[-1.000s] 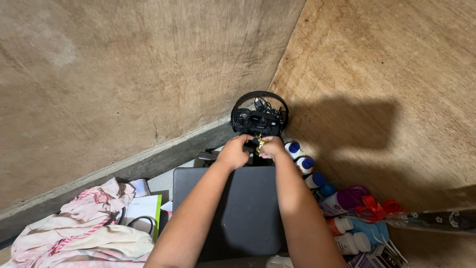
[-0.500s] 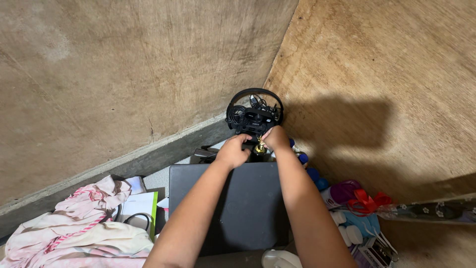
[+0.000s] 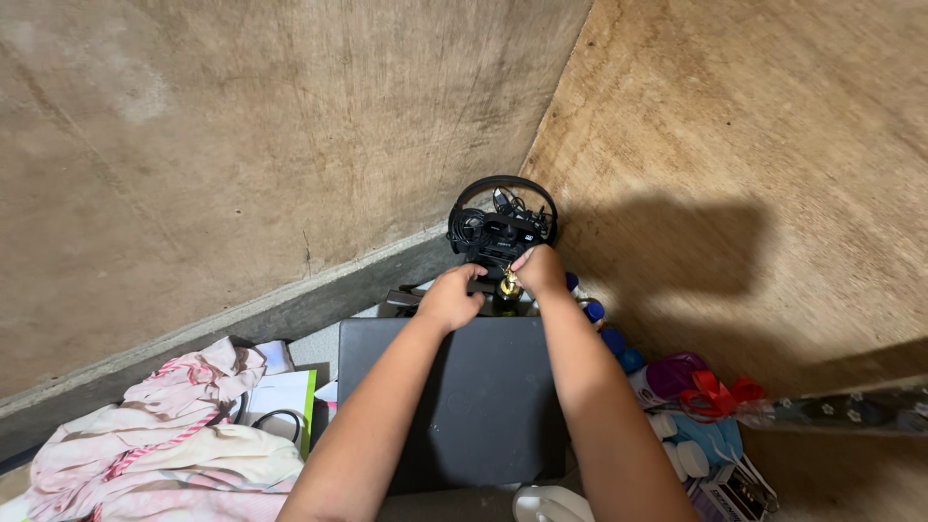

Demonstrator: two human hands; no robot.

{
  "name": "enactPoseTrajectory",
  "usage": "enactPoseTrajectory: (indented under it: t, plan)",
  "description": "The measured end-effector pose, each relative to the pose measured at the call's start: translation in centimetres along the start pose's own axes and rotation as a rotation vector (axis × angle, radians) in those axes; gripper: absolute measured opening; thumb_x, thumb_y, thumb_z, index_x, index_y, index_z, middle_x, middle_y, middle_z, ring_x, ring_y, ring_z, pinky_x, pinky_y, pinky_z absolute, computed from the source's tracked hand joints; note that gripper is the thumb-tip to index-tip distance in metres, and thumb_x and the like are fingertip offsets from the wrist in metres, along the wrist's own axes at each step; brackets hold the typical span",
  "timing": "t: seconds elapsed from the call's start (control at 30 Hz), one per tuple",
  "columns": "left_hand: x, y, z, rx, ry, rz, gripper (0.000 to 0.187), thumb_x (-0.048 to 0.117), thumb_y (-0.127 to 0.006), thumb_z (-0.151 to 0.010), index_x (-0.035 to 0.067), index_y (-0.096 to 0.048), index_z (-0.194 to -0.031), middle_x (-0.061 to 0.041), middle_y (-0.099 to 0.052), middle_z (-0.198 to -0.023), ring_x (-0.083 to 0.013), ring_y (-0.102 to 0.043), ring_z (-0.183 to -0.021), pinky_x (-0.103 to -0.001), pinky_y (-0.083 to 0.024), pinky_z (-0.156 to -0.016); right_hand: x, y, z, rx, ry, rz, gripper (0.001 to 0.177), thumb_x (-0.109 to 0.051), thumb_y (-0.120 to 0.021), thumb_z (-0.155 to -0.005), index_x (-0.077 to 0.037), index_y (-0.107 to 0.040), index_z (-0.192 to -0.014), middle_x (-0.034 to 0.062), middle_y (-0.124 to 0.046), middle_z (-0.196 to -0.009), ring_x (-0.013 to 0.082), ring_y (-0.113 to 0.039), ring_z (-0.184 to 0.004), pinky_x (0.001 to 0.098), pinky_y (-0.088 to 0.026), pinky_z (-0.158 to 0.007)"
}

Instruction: The person organizes several electronic and personal items on a desk, including untangling and moving a headset, placing a laptop, handling a small trophy, and folding a piece of cloth.

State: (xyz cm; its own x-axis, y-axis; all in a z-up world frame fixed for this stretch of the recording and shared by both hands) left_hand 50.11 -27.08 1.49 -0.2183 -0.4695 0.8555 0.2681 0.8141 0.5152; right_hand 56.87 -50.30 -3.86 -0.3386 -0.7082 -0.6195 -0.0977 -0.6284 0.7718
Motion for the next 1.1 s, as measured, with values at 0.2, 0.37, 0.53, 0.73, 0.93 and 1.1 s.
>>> enactPoseTrajectory:
  t: [0.2, 0.37, 0.53, 0.73, 0.93, 1.1]
  plan:
    - [0.7, 0.7, 1.4, 0.016, 0.003, -0.002, 0.047, 0.013, -0.072, -0.078, 0.009, -0.066, -0.125, -0.017, -0.068, -0.125, -0.0341, -0.064, -0.118, -0.039, -0.05, -0.101, -1.6, 1.7, 0.3, 0.002, 0.07, 0.0, 0.01, 0.002, -0.074, -0.078, -0.007, -0.08, -0.079, 0.0122, -0.076, -0.07, 0.0175, -0.074, -0.061, 0.0321, -0.058, -0.063]
    - [1.7, 1.0, 2.5, 0.032, -0.028, -0.019, 0.047, 0.014, -0.073, -0.078, 0.009, -0.067, -0.124, -0.017, -0.068, -0.123, -0.0337, -0.064, -0.118, -0.039, -0.049, -0.101, -4.1, 4.4, 1.7, 0.017, 0.135, 0.035, 0.012, 0.002, -0.075, -0.075, -0.008, -0.081, -0.08, 0.0094, -0.075, -0.069, 0.0151, -0.073, -0.06, 0.031, -0.057, -0.061]
    - [3.7, 1.4, 3.6, 0.049, -0.046, -0.026, 0.049, 0.013, -0.073, -0.078, 0.011, -0.065, -0.127, -0.017, -0.069, -0.122, -0.0336, -0.065, -0.118, -0.039, -0.05, -0.102, -8.5, 8.7, 5.2, -0.006, 0.265, -0.2, 0.012, 0.004, -0.073, -0.079, -0.003, -0.078, -0.088, 0.009, -0.075, -0.073, 0.0132, -0.072, -0.063, 0.0276, -0.056, -0.059]
    - [10.8, 4.4, 6.6, 0.257, -0.236, -0.008, 0.08, 0.015, -0.087, -0.07, 0.011, -0.051, -0.141, -0.019, -0.061, -0.131, -0.0397, -0.056, -0.122, -0.045, -0.046, -0.102, -14.9, 14.8, 14.2, -0.107, 0.392, -0.322, 0.009, 0.009, -0.07, -0.081, 0.003, -0.074, -0.085, 0.0108, -0.075, -0.074, 0.0159, -0.071, -0.065, 0.0278, -0.057, -0.058]
    - [16.7, 6.7, 12.4, 0.213, -0.415, 0.033, 0.085, 0.023, -0.094, -0.061, 0.012, -0.056, -0.136, -0.017, -0.063, -0.128, -0.0363, -0.06, -0.12, -0.041, -0.05, -0.099, -16.1, 19.0, 23.3, -0.277, 0.415, -0.509, 0.007, 0.009, -0.067, -0.087, 0.003, -0.069, -0.09, 0.0124, -0.076, -0.084, 0.0177, -0.076, -0.075, 0.0282, -0.063, -0.066]
    - [16.5, 5.7, 20.6, 0.139, -0.305, 0.103, 0.06, 0.021, -0.092, -0.063, 0.01, -0.069, -0.118, -0.011, -0.076, -0.104, -0.0292, -0.073, -0.098, -0.038, -0.056, -0.085, -9.1, 18.8, 30.5, -0.267, 0.295, -0.806, 0.011, -0.012, -0.061, -0.093, -0.009, -0.067, -0.101, 0.0087, -0.073, -0.093, 0.0192, -0.074, -0.071, 0.0301, -0.06, -0.062]
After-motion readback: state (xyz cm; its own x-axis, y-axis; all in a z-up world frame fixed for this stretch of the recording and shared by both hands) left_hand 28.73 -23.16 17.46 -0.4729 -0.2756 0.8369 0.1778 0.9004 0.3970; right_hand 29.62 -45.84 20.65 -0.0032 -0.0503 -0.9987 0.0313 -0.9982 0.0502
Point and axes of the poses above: each hand's wrist, its own z-axis away from the middle knuckle, its own y-axis out of the back of the hand, x = y × z, the point moved 3 cm from there along -z, towards the middle knuckle
